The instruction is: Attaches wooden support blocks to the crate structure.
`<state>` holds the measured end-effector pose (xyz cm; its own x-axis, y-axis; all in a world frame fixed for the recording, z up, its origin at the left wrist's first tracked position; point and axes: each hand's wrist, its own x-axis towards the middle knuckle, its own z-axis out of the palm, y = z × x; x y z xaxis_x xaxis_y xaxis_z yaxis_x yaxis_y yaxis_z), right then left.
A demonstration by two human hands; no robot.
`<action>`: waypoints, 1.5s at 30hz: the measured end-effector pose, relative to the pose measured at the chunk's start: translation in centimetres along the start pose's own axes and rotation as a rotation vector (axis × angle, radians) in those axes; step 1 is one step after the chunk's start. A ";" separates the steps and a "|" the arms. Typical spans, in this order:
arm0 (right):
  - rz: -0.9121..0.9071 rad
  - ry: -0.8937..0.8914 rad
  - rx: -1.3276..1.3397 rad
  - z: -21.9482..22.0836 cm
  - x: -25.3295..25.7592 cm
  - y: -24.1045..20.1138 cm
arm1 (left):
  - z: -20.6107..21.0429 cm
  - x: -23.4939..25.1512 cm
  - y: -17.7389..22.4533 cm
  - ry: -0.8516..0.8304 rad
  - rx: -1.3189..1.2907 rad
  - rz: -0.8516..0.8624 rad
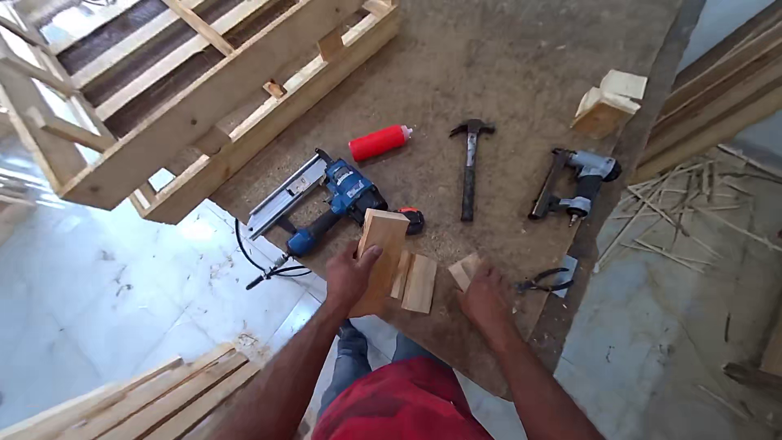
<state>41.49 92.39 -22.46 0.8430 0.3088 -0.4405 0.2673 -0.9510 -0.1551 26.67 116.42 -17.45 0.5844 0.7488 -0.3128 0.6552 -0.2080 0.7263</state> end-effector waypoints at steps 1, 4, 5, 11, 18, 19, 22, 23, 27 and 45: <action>-0.022 0.011 0.080 -0.9 -0.7 -0.6 | -1.6 0.4 -0.4 -0.076 -0.139 0.047; -0.205 0.005 0.603 -5.2 -4.6 -4.8 | -5.9 1.3 -2.1 -0.411 -0.631 0.071; -0.301 -0.040 0.794 -6.0 -5.8 -7.0 | -7.1 1.4 -2.6 -0.514 -0.737 0.075; -0.701 -0.334 1.345 -7.1 -10.3 -23.0 | -12.9 5.3 -6.8 -1.021 -0.984 0.205; -0.748 -0.383 1.485 -6.2 -12.4 -30.4 | -18.7 7.2 -8.4 -1.250 -1.035 0.324; -0.758 -0.369 1.490 -6.3 -12.7 -30.8 | -19.2 7.3 -8.2 -1.243 -1.029 0.352; -0.822 -0.340 1.517 -7.1 -13.2 -31.7 | -20.0 7.4 -7.5 -1.210 -1.028 0.424; -0.830 -0.330 1.523 -7.4 -13.4 -31.8 | -20.1 7.4 -7.3 -1.160 -1.011 0.437; -0.776 -0.238 1.543 -8.2 -13.1 -31.9 | -21.9 6.0 -6.2 -0.764 -0.757 0.499; -0.785 -0.244 1.327 -8.2 -13.5 -28.5 | -21.2 -0.6 -7.1 -0.594 -0.382 0.413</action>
<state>26.27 115.21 -4.83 0.5665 0.8239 0.0146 -0.1112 0.0940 -0.9893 11.55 130.80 -9.46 0.9696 0.1776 -0.1685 0.1857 -0.0852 0.9789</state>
